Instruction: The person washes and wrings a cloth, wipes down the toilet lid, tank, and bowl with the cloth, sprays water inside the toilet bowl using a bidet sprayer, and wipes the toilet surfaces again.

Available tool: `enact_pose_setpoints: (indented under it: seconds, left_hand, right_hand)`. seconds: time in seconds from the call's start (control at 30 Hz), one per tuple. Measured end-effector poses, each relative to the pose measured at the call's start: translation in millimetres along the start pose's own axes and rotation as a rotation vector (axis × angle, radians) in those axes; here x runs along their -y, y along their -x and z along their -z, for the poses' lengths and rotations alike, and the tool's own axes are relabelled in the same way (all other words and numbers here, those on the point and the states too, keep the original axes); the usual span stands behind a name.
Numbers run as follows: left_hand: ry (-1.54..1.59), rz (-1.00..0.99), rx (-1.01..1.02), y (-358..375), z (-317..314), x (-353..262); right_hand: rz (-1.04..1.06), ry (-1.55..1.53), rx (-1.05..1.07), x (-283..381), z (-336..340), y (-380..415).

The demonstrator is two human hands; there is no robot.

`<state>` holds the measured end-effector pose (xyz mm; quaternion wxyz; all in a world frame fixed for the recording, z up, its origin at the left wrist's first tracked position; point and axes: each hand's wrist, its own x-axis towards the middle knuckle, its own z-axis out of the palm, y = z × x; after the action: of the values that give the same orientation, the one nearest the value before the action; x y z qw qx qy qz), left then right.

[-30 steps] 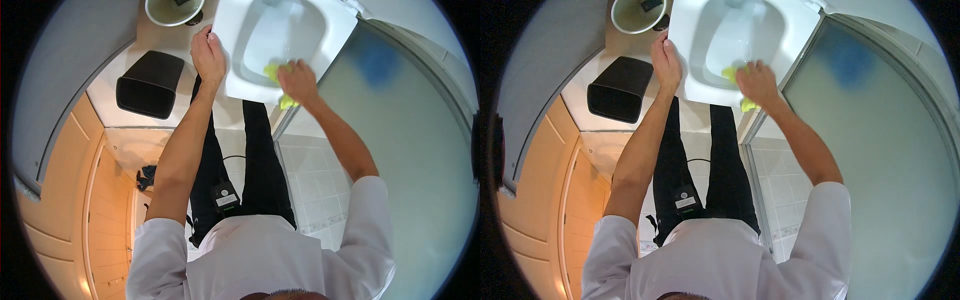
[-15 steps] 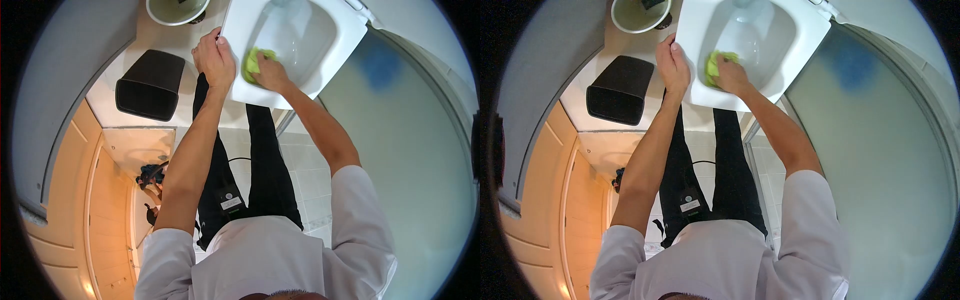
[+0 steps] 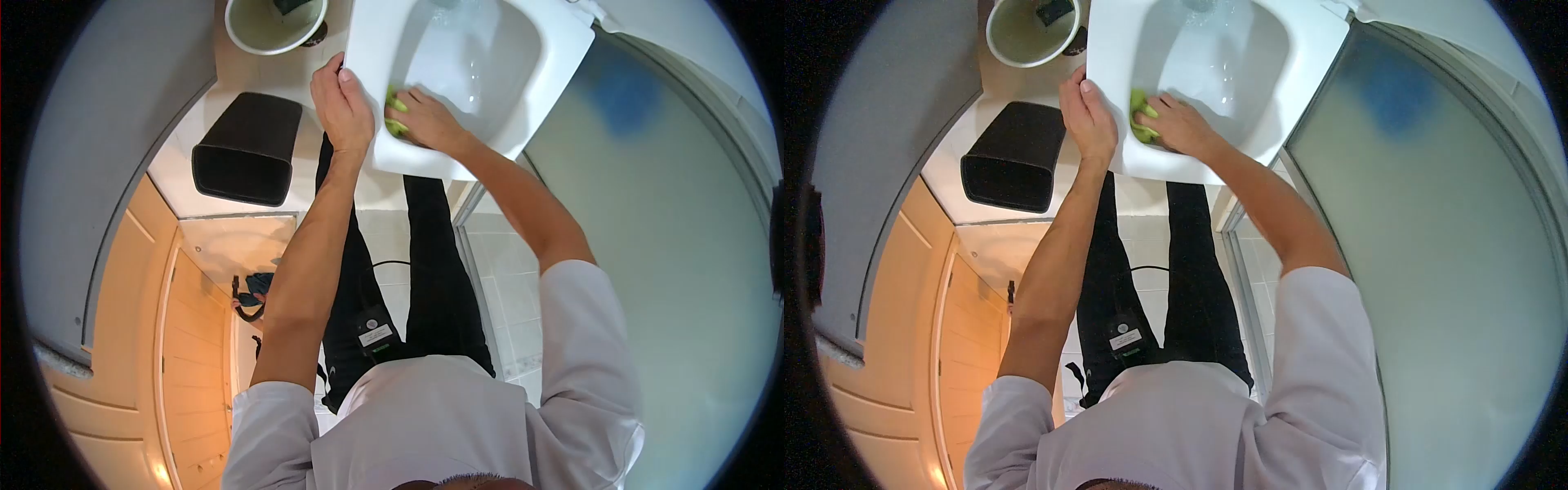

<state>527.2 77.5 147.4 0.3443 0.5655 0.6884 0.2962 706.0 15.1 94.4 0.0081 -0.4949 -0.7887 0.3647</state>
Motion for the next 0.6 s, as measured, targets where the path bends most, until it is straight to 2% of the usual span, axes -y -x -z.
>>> enact_pose_setpoints:
  seconds: [0.07,0.1,0.17,0.23,0.3,0.33,0.37,0.4,0.43,0.47,0.5,0.57,0.6]
  left_hand:
    - [0.002,0.011,0.01,-4,2,1]
    - [-0.01,-0.001,-0.001,-4,3,1]
    - [-0.02,-0.014,-0.006,2,5,2]
    - [-0.006,0.006,0.02,4,5,4]
    - [-0.09,-0.038,-0.048,7,3,0]
    - [-0.178,-0.083,-0.123,6,1,-2]
    - [-0.177,-0.089,-0.138,8,3,-9]
    - [-0.192,-0.203,-0.041,16,9,-22]
    - [-0.21,-0.314,0.063,28,13,-36]
    - [-0.11,-0.264,0.217,35,16,-62]
    - [-0.015,-0.209,0.377,44,14,-93]
    - [0.873,0.707,0.641,82,-15,-143]
    - [0.821,0.61,0.773,90,-25,-151]
  right_hand:
    - [0.121,0.007,0.257,-12,14,21]
    - [0.115,0.002,0.252,-14,24,24]
    - [-0.118,0.116,0.472,-17,42,30]
    - [-0.197,0.173,0.455,-6,54,31]
    - [-0.511,-0.157,0.346,0,67,30]
    - [-0.503,-0.152,0.341,5,75,32]
    - [-0.591,-0.288,0.169,11,86,36]
    - [-0.676,-0.422,-0.011,19,100,43]
    - [-0.702,-0.485,-0.065,30,123,48]
    - [-0.732,-0.555,-0.114,46,147,58]
    - [-0.664,-0.54,-0.193,59,162,81]
    - [-0.587,-0.55,-0.293,96,163,131]
    - [-0.666,-0.648,-0.486,107,159,147]
